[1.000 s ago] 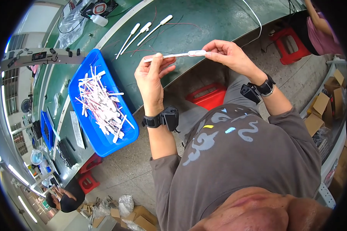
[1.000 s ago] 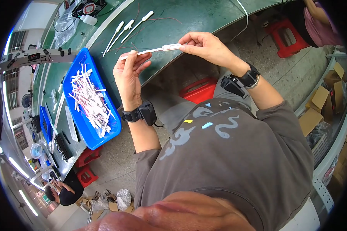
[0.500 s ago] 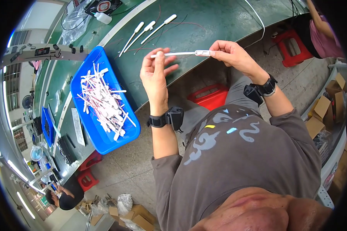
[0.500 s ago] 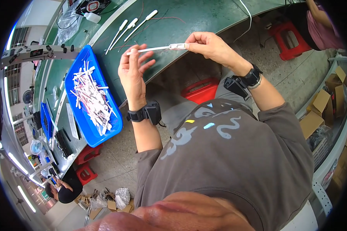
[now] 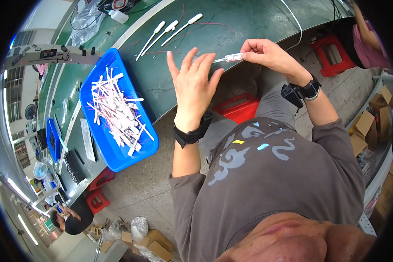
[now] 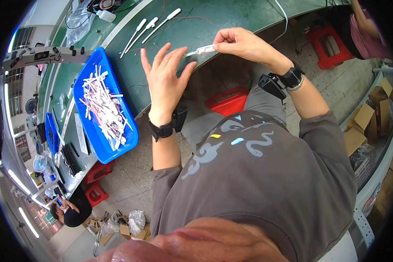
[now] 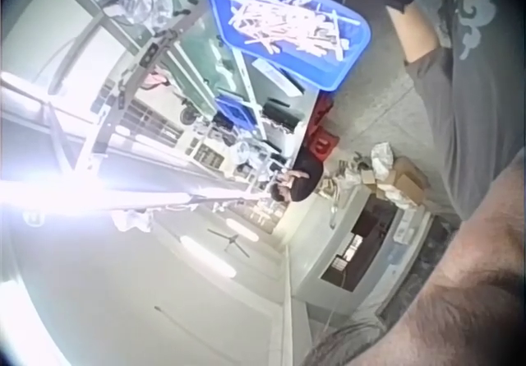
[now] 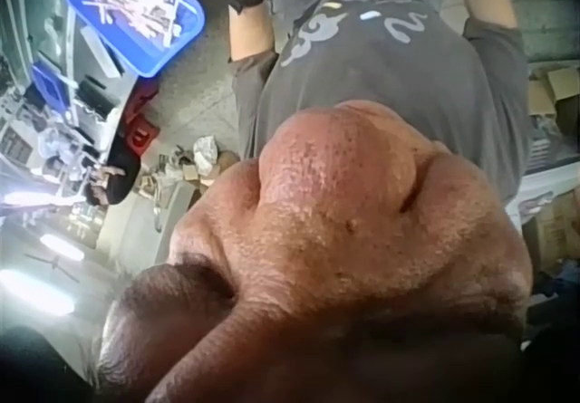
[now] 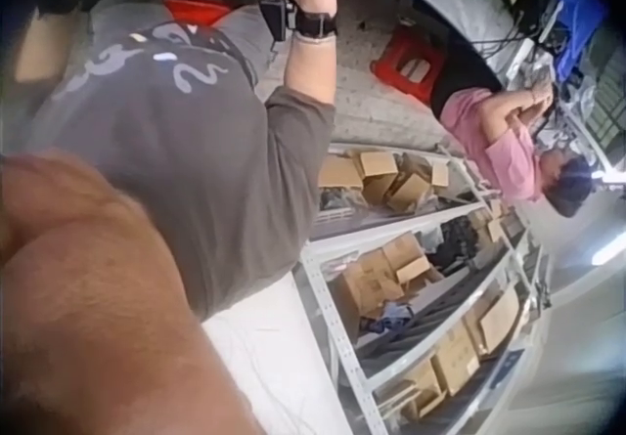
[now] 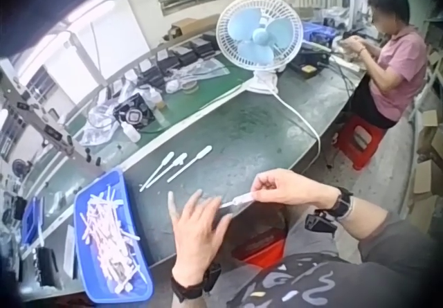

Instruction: Assembling and soldering small white electronic components at a manual workstation.

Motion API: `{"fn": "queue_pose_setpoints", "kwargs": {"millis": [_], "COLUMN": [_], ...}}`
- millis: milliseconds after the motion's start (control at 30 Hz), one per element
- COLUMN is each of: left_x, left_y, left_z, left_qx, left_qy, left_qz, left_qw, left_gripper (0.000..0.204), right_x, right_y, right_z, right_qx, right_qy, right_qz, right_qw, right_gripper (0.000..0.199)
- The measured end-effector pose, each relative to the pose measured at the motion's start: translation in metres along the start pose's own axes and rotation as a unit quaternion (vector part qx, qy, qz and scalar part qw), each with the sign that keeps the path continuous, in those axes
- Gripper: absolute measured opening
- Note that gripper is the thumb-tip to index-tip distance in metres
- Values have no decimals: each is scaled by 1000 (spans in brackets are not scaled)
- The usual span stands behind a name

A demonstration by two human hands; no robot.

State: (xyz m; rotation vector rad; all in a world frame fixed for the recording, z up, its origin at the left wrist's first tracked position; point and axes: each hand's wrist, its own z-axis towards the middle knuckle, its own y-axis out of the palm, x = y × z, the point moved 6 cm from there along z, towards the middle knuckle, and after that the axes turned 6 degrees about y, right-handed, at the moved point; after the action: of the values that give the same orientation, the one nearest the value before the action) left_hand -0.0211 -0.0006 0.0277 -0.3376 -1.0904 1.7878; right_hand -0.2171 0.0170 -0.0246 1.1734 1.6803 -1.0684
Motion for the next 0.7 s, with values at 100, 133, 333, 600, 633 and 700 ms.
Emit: {"fn": "queue_pose_setpoints", "kwargs": {"millis": [100,133,333,600,633,700], "left_x": [3,3,-2,-30,-38,-52], "left_y": [0,0,9,0,-2,-7], "left_z": [2,3,-1,-5,-5,-6], "left_qx": [-11,-13,-60,-2,-7,-18], "left_qy": [9,9,-79,-148,-177,-234], "left_qz": [41,27,-70,-147,-146,-145], "left_qw": [999,1000,993,978,973,961], "left_gripper": [31,28,21,18,18,19], "right_x": [-12,-16,-25,-33,-30,-23], "right_y": [-1,0,2,-9,-19,-40], "right_z": [1,0,4,12,14,17], "right_qx": [6,6,-18,26,53,108], "right_qy": [-25,-30,-44,-118,-123,-133], "right_qz": [-41,-55,-77,45,40,31], "right_qw": [999,998,996,992,990,985], "right_gripper": [20,20,19,24,25,29]}}
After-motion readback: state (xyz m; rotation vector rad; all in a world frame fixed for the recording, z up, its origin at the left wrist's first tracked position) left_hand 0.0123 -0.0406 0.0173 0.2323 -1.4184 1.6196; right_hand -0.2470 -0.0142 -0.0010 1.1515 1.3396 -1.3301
